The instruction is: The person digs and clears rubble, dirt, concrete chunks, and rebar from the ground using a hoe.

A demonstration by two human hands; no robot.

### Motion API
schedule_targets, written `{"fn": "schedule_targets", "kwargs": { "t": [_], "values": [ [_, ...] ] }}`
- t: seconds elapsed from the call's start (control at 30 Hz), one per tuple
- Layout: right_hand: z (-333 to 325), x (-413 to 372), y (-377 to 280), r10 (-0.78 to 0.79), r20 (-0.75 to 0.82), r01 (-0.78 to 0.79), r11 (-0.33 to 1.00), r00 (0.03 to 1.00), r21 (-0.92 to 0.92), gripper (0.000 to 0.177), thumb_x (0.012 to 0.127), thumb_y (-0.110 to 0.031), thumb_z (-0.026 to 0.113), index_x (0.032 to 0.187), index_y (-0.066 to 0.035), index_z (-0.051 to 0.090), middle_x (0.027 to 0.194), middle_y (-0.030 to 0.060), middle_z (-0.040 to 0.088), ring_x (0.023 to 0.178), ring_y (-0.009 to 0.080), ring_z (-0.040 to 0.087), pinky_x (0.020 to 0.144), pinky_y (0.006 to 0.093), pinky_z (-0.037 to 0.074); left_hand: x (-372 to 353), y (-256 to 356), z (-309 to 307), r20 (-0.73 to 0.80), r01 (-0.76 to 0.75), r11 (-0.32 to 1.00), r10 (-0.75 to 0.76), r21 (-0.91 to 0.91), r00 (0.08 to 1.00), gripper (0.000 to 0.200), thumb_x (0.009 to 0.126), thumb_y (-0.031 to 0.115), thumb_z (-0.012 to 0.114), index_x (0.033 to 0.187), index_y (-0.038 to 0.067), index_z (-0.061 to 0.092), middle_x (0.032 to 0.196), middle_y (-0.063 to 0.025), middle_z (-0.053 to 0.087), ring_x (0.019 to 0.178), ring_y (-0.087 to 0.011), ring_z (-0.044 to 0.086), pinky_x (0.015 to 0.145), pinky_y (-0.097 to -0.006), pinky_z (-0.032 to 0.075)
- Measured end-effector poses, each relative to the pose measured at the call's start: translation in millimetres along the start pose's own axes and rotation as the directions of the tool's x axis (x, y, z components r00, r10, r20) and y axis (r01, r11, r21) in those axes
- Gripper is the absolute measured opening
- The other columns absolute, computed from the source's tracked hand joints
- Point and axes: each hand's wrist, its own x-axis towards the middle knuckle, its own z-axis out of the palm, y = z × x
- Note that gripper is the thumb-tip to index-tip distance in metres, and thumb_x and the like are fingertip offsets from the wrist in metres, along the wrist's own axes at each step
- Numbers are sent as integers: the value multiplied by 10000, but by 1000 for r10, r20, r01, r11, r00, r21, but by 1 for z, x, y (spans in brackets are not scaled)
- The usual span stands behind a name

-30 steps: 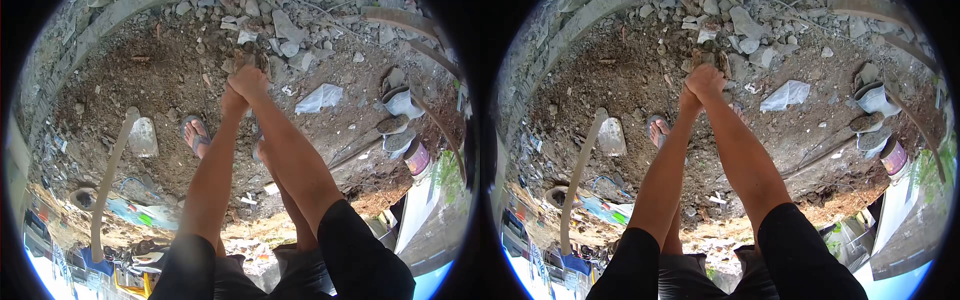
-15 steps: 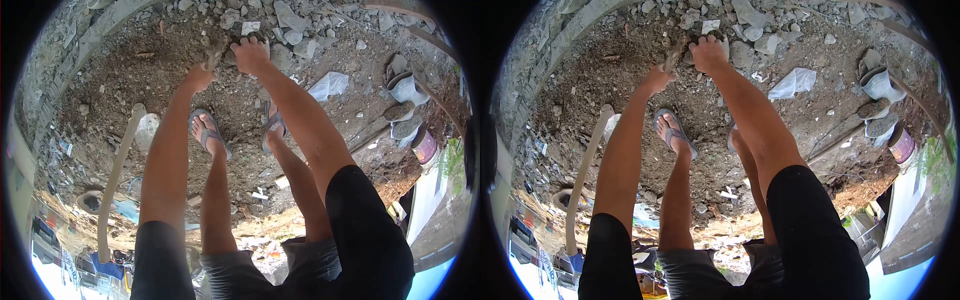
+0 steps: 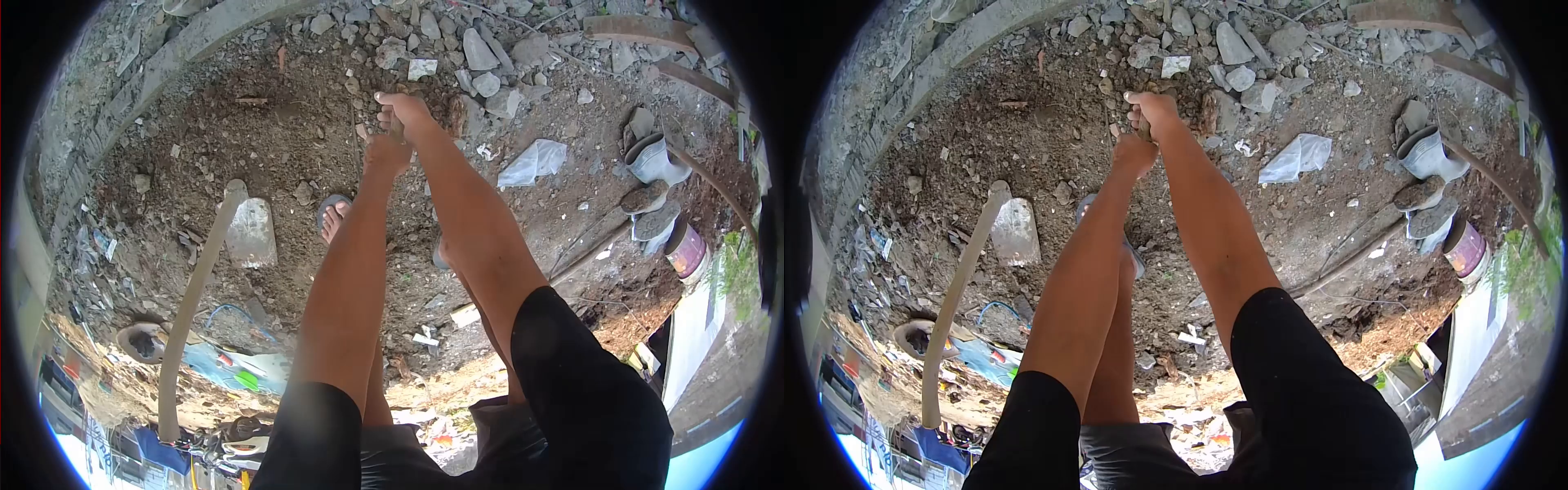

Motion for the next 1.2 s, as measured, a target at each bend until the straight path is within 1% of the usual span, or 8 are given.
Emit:
{"fn": "schedule_targets", "kwargs": {
  "t": [0.07,0.17,0.47,0.77,0.83,1.0,1.13,1.2],
  "values": [
    [7,4,4,90,113,-134,866,990,482,208,909,-274,611,895,-68,592,759,80,635,573,200,577,545,395,463,-8,3,-5,66,50,998,-52,24,996,401,786,270,637,1001,-68,637,983,-242,668,933,-337,664,792,-412,530],
    [-5,9,17,-52,273,-118,813,961,570,163,936,-217,571,852,-92,508,629,25,509,492,154,448,472,348,389,-9,0,3,62,24,1000,-25,12,998,427,792,286,635,1006,-83,622,1029,-269,650,1002,-377,638,843,-425,514],
    [1,-272,111,287,164,-325,895,944,306,231,885,-173,639,720,-100,495,543,4,424,436,139,387,428,347,327,-265,-52,24,88,268,948,-257,-169,962,500,797,312,620,1072,-102,565,991,-331,628,1025,-447,600,884,-505,465],
    [-56,-351,36,-33,319,-71,949,947,308,289,883,-197,651,670,-80,494,553,2,467,440,130,453,422,331,355,-415,53,-58,70,-60,997,63,-40,996,603,784,280,733,1204,-81,496,1085,-293,610,1023,-368,625,819,-433,512],
    [-83,-380,42,-131,375,161,986,918,-48,259,894,-264,642,771,-89,496,555,-16,463,414,114,430,408,299,335,-419,23,-30,212,-93,967,145,-238,966,631,795,244,743,1264,-66,456,1141,-253,596,1026,-313,630,818,-394,515],
    [-230,-481,59,-38,412,281,787,910,-549,278,830,-263,652,760,-8,565,585,56,550,448,166,518,447,330,424,-432,-83,6,-49,-28,941,13,-338,999,559,806,149,711,1269,-50,469,1097,-199,620,979,-228,636,798,-335,511],
    [-470,-586,59,88,37,-4,423,995,-906,247,858,-261,630,826,-17,614,618,61,590,521,148,544,520,334,451,-465,-156,0,-319,94,974,-157,-205,935,479,733,255,707,1123,4,588,1014,-188,652,975,-352,625,864,-407,473],
    [-627,-682,25,-233,-368,-244,429,900,-870,288,863,-288,654,983,-27,646,771,113,680,610,245,628,632,380,505,-463,-229,9,-422,58,970,-156,-236,893,440,735,241,685,1098,10,595,1024,-196,640,980,-356,609,850,-412,469]
  ]
}}
